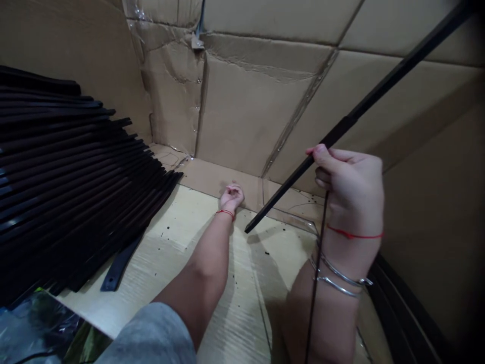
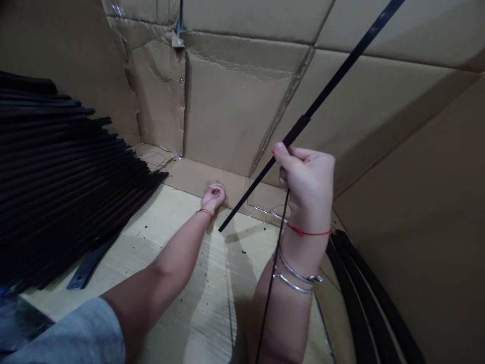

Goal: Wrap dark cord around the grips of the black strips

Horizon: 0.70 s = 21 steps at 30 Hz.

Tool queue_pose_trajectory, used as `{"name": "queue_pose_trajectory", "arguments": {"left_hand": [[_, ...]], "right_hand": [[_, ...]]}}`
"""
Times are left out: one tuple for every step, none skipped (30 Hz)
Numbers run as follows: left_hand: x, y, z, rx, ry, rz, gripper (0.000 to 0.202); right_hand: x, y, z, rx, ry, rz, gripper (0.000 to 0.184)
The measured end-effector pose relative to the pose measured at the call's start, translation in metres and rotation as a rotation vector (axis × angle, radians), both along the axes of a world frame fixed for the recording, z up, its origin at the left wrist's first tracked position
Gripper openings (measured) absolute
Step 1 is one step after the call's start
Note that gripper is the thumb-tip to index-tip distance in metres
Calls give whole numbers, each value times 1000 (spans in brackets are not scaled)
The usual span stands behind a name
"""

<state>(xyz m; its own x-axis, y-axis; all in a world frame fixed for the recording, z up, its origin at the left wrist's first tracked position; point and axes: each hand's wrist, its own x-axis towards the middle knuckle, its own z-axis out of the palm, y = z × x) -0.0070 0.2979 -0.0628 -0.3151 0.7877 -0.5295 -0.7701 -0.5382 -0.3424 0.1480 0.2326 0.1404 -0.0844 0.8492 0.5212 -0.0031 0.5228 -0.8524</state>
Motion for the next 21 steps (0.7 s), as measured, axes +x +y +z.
{"name": "queue_pose_trajectory", "arguments": {"left_hand": [[0,3,0,-5,136,-42,34],[1,6,-1,3,262,-86,34],[2,8,-2,18,376,-128,33],[3,10,-3,38,476,-166,32],[3,12,-4,56,562,-197,31],[4,14,-5,70,634,-222,30],[5,15,-6,79,696,-242,29],[5,16,-7,85,747,-257,29],[5,17,-7,89,792,-268,29],[5,18,-8,92,830,-275,28],[5,18,-8,94,862,-279,28],[5,19,-8,96,887,-281,28],[5,19,-8,96,905,-281,28],[5,18,-8,96,920,-279,27],[5,18,-8,96,932,-277,27],[6,18,-7,95,943,-275,28],[6,17,-7,94,953,-272,28],[6,17,-7,93,962,-269,28],[7,17,-6,92,970,-267,28],[7,17,-6,90,978,-265,28],[7,16,-6,88,986,-262,28]], "right_hand": [[-1,-1,0,7,-15,-11,21],[-2,-2,0,10,-26,-20,19],[-3,-3,1,7,-32,-25,18],[-4,-4,1,2,-31,-26,16],[-5,-5,1,-3,-21,-25,15],[-6,-5,1,-8,-12,-24,14],[-6,-6,2,-13,-5,-23,13],[-6,-5,2,-15,-2,-22,12],[-6,-5,2,-14,-3,-23,12],[-6,-5,2,-14,-3,-23,13],[-6,-4,2,-15,-2,-22,13],[-6,-4,2,-18,3,-17,14],[-7,-3,2,-20,10,-12,13],[-7,-3,2,-21,17,-5,13],[-8,-3,2,-21,25,1,13],[-8,-4,2,-17,28,4,12],[-8,-4,2,-12,25,1,12],[-8,-4,2,-7,21,-2,12],[-8,-5,2,-3,16,-5,13],[-8,-6,2,-3,14,-6,13],[-7,-7,1,-2,12,-8,13]]}}
